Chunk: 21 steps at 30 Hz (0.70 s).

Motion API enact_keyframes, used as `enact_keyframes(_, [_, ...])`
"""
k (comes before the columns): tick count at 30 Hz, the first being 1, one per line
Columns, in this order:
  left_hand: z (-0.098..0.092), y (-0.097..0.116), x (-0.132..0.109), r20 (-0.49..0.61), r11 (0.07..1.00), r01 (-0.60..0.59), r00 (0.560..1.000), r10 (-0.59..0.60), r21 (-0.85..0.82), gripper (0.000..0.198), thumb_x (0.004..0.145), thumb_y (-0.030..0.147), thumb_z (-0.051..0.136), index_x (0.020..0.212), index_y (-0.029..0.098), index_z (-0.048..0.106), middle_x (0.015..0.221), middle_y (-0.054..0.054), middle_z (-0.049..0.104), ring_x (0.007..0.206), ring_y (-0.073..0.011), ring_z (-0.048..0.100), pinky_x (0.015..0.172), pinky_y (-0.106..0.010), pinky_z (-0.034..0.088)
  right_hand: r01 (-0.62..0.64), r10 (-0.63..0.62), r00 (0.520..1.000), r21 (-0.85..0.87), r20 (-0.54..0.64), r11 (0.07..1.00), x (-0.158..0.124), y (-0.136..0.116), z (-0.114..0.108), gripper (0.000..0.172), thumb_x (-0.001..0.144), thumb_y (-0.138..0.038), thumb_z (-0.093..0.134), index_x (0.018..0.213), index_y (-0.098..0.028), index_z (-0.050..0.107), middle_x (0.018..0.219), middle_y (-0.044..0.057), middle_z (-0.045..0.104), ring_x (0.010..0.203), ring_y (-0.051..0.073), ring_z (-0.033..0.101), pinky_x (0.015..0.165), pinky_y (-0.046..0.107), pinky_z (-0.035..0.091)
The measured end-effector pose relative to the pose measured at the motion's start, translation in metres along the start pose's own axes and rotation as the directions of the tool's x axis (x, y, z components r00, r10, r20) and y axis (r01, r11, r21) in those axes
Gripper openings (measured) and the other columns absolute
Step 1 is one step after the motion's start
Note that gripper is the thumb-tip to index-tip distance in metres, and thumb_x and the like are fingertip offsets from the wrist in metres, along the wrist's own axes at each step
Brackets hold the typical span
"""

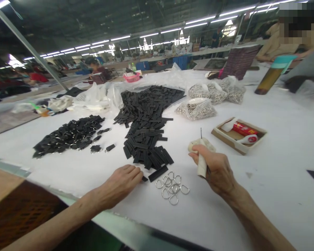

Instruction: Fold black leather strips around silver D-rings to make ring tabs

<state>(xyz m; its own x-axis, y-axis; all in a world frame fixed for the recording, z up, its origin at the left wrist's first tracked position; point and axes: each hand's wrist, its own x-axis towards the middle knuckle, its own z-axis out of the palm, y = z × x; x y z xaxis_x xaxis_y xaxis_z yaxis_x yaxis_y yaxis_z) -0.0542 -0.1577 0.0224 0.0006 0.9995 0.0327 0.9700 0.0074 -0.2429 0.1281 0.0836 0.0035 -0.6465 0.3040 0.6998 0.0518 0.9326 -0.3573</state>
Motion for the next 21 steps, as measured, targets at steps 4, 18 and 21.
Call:
enact_keyframes(4, [-0.006,0.014,0.025,-0.376,1.000,0.010,0.927,-0.014,-0.013,0.020,0.083,0.004,0.042,0.092,0.013,0.057,0.092,-0.010,0.064,0.084,-0.0199,0.058,0.079,-0.033,0.046,-0.055,0.054,0.997,0.004,0.047,0.999,0.002,0.000,-0.002,0.019,0.089,-0.031,0.050,0.090,-0.015,0.061,0.068,0.006,0.067,0.053,0.015,0.060,0.052,0.022,0.042])
enact_keyframes(18, [0.041,0.001,0.099,-0.179,0.999,-0.041,0.983,0.045,0.025,0.012,0.083,0.008,0.047,0.080,0.015,0.056,0.105,-0.008,0.062,0.107,-0.0223,0.052,0.106,-0.050,0.025,0.057,-0.056,0.998,-0.065,0.009,0.996,0.003,0.005,-0.001,0.024,0.091,-0.031,0.046,0.088,-0.013,0.062,0.060,0.004,0.063,0.046,0.014,0.056,0.046,0.023,0.036])
enact_keyframes(21, [0.036,-0.005,0.100,-0.154,0.993,0.116,0.982,-0.110,0.026,0.016,0.083,0.007,0.044,0.082,0.014,0.059,0.104,-0.011,0.063,0.107,-0.0249,0.053,0.104,-0.052,0.028,0.063,-0.061,0.998,-0.048,0.030,0.997,0.004,0.002,-0.002,0.028,0.091,-0.036,0.045,0.088,-0.013,0.062,0.057,0.003,0.062,0.045,0.014,0.056,0.046,0.023,0.037])
